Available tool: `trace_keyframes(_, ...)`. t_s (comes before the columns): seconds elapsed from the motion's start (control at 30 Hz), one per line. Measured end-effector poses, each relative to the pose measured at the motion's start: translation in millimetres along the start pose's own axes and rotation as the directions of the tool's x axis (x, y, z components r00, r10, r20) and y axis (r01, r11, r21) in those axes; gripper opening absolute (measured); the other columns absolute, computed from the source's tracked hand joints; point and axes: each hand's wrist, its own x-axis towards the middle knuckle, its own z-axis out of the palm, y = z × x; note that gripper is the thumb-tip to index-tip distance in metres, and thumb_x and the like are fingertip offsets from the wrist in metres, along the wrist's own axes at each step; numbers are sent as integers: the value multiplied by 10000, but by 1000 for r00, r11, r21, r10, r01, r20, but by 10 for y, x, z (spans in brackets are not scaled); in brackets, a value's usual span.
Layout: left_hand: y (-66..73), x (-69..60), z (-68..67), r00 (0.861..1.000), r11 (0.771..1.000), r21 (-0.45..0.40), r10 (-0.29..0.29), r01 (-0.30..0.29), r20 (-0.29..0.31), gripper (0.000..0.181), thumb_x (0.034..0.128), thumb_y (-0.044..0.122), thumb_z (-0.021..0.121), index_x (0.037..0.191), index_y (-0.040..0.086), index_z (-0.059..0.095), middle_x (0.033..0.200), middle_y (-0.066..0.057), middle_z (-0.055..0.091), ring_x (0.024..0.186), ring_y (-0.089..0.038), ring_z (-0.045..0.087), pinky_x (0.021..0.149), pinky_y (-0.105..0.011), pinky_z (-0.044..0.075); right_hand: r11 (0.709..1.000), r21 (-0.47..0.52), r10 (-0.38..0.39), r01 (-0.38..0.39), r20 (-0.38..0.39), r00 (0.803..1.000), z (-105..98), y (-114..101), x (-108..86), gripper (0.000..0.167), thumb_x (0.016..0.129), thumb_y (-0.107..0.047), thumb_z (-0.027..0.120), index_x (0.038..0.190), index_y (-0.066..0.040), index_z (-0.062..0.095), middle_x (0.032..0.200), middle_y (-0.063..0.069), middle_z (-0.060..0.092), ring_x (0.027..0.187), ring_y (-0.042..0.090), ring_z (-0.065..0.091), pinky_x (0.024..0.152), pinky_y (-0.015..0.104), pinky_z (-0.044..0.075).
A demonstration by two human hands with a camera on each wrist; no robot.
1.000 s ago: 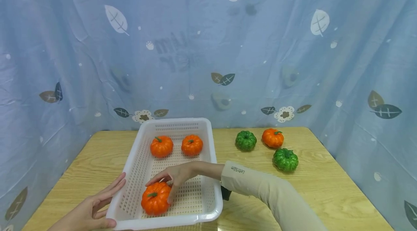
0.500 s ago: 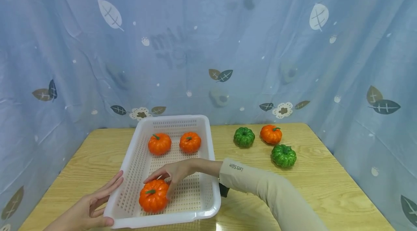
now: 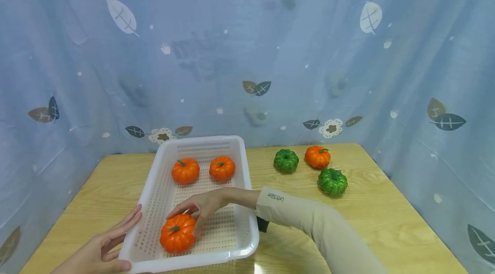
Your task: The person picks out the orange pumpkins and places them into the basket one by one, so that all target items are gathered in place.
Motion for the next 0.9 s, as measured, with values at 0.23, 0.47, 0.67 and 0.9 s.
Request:
trace_keyframes(0.23,-13,-53,36,997,988,143,64,-58,-35,831,918,-75,558,1521,71,5,1466,438,65,1251,188,278,911,-176,465,1000,-29,-12,12,9,1000,1,1,36,794,798,68,707,1486,-113,354,1489,-50,387,1278,-4,391,1068,204,319)
trace_keyframes(0.47,33,-24,83,994,977,205,76,-58,-82,850,890,-94,584,1525,56,39,1479,421,53,1245,232,222,904,-138,452,1000,6,3,-3,6,1000,-23,5,15,805,792,80,715,1486,-113,357,1483,-72,387,1300,-5,364,1087,214,292)
trace_keyframes(0.67,43,-10,89,994,987,143,87,-77,-69,838,902,-107,557,1524,54,20,1488,408,68,1258,226,218,916,-143,445,999,34,3,-3,9,1000,-31,-2,15,816,780,102,715,1486,-95,354,1490,-83,380,1298,-5,367,1082,213,301)
trace_keyframes(0.9,37,-29,103,995,991,109,80,-73,-60,830,907,-108,549,1520,45,11,1490,406,72,1266,215,224,926,-148,441,996,84,15,-16,15,1000,5,27,28,785,801,102,684,1485,-102,356,1477,-87,393,1269,1,401,1061,218,333)
